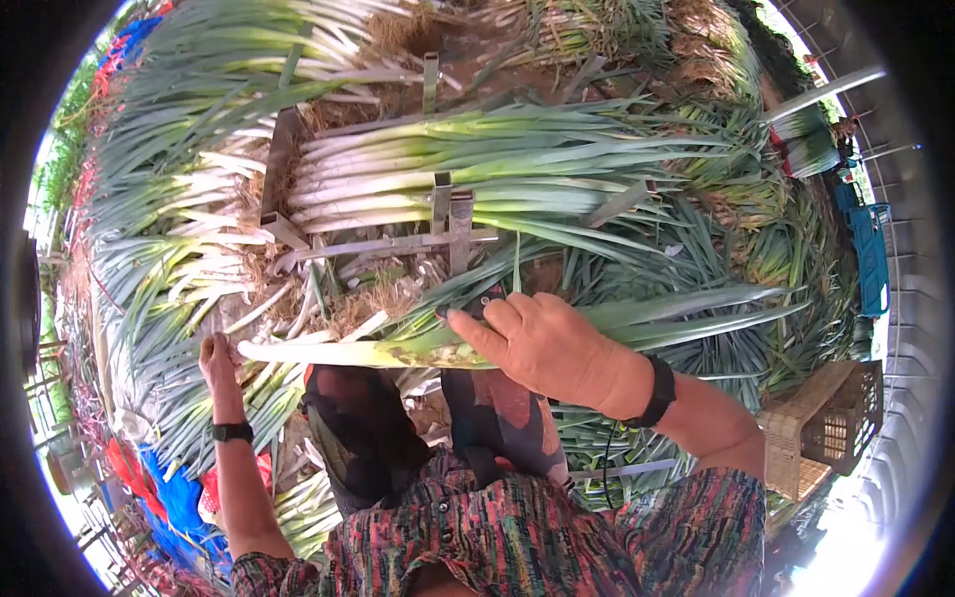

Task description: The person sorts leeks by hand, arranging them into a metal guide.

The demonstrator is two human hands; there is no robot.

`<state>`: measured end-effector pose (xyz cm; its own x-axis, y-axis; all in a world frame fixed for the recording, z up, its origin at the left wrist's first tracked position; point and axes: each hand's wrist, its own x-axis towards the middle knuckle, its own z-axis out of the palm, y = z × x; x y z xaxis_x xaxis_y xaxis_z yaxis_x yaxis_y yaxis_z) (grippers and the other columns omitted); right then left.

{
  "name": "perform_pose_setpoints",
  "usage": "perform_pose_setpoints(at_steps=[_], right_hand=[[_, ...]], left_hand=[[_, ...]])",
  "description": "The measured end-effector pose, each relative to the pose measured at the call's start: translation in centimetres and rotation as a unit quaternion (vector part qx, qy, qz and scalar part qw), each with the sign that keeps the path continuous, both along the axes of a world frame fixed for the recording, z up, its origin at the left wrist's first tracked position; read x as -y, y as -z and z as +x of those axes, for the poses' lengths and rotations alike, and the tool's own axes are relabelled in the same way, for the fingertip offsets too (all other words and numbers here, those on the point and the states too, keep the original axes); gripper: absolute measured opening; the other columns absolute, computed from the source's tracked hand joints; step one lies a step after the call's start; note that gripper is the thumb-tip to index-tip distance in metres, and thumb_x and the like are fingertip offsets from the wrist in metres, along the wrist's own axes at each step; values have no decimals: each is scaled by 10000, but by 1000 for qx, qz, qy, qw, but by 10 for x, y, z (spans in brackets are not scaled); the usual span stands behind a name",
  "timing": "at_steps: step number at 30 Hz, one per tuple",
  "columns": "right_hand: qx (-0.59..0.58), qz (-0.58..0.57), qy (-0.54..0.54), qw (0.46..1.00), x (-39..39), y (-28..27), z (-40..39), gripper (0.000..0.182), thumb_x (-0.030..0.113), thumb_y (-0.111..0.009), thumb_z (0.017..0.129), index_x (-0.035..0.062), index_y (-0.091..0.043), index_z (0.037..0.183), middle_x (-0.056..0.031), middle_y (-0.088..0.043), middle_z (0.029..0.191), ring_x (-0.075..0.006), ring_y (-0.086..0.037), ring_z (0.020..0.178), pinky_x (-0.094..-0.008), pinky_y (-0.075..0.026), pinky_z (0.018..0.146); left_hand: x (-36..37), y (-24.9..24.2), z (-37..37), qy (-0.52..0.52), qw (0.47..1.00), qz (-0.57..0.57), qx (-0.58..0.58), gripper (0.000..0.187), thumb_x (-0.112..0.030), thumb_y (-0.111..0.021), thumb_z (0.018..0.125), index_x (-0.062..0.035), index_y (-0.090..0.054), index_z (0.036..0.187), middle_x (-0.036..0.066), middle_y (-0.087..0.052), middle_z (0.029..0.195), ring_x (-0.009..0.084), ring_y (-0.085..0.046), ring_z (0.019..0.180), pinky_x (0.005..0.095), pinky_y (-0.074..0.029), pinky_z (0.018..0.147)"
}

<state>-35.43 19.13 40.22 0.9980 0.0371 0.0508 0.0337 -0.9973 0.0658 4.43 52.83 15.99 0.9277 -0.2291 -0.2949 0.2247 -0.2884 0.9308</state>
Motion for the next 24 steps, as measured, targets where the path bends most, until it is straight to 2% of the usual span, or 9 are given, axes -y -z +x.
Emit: perform_pose_setpoints(at_steps=[4, 7, 9, 11, 12, 15, 17, 19, 24], right_hand=[[-38, 14, -5, 999, 18, 7, 25, 596, 126, -666, 703, 83, -574, 1290, -29, -490, 853, -176, -543, 708, -305, -467, 593], [-49, 32, 11, 998, 38, 10, 32, 633, 118, -692, 682, 90, -567, 1303, -37, -504, 856, -190, -558, 723, -326, -477, 601], [-43, 38, 27, 998, 59, 9, 32, 676, 133, -727, 659, 101, -562, 1313, -37, -515, 859, -203, -567, 736, -343, -483, 613], [-28, 35, 47, 998, 85, 4, 25, 721, 169, -768, 635, 114, -559, 1323, -32, -525, 862, -213, -575, 756, -358, -490, 631], [-20, 48, 81, 995, 96, 5, 23, 743, 164, -777, 631, 129, -548, 1338, -43, -538, 886, -230, -584, 772, -370, -498, 647], [-10, 83, 188, 979, 129, 13, 22, 791, 156, -791, 638, 171, -514, 1379, -81, -568, 960, -282, -605, 822, -402, -517, 696], [-24, 113, 266, 957, 152, 34, 26, 794, 160, -783, 667, 194, -490, 1404, -108, -578, 1013, -317, -610, 857, -418, -524, 733], [-20, 159, 250, 955, 179, 64, 35, 774, 139, -754, 706, 189, -467, 1423, -125, -571, 1050, -338, -602, 896, -413, -519, 775], [-63, 232, 166, 956, 224, 119, 70, 792, 117, -748, 704, 174, -453, 1438, -126, -568, 1040, -344, -593, 936, -401, -508, 812]], left_hand=[[4, 62, 28, -20, 1000, 11, 14, 225, -229, -589, 967, -104, -588, 780, -33, -518, 604, 50, -413, 462, 234, -293, 401], [35, 42, 38, -61, 997, 42, -15, 220, -217, -555, 972, -94, -589, 793, -20, -501, 584, 73, -404, 432, 248, -291, 383], [23, 67, 68, -134, 988, 65, -32, 112, -182, -568, 942, -73, -594, 950, 12, -518, 651, 87, -416, 450, 264, -328, 397], [-6, 101, 85, -86, 979, 171, 74, 316, -152, -645, 882, -62, -564, 1174, 71, -603, 774, 155, -525, 532, 310, -437, 490], [-42, 162, 107, 86, 881, 287, 368, 583, -134, -705, 827, -103, -475, 1362, 156, -669, 940, 270, -636, 685, 378, -513, 660], [24, 110, 43, 301, 878, 369, 55, 409, -211, -723, 830, -172, -626, 1225, 140, -709, 958, 301, -688, 851, 384, -522, 800], [88, 79, -3, 310, 883, 349, 46, 247, -223, -686, 868, -115, -671, 1089, 124, -704, 881, 290, -684, 832, 373, -528, 786], [142, 45, -31, 399, 867, 266, 138, 220, -150, -629, 888, -115, -648, 1105, 115, -693, 971, 303, -675, 859, 389, -535, 768], [230, -3, -52, 513, 703, 151, 469, 459, -82, -642, 812, -116, -548, 1260, 100, -572, 1238, 294, -566, 1142, 432, -450, 941]])
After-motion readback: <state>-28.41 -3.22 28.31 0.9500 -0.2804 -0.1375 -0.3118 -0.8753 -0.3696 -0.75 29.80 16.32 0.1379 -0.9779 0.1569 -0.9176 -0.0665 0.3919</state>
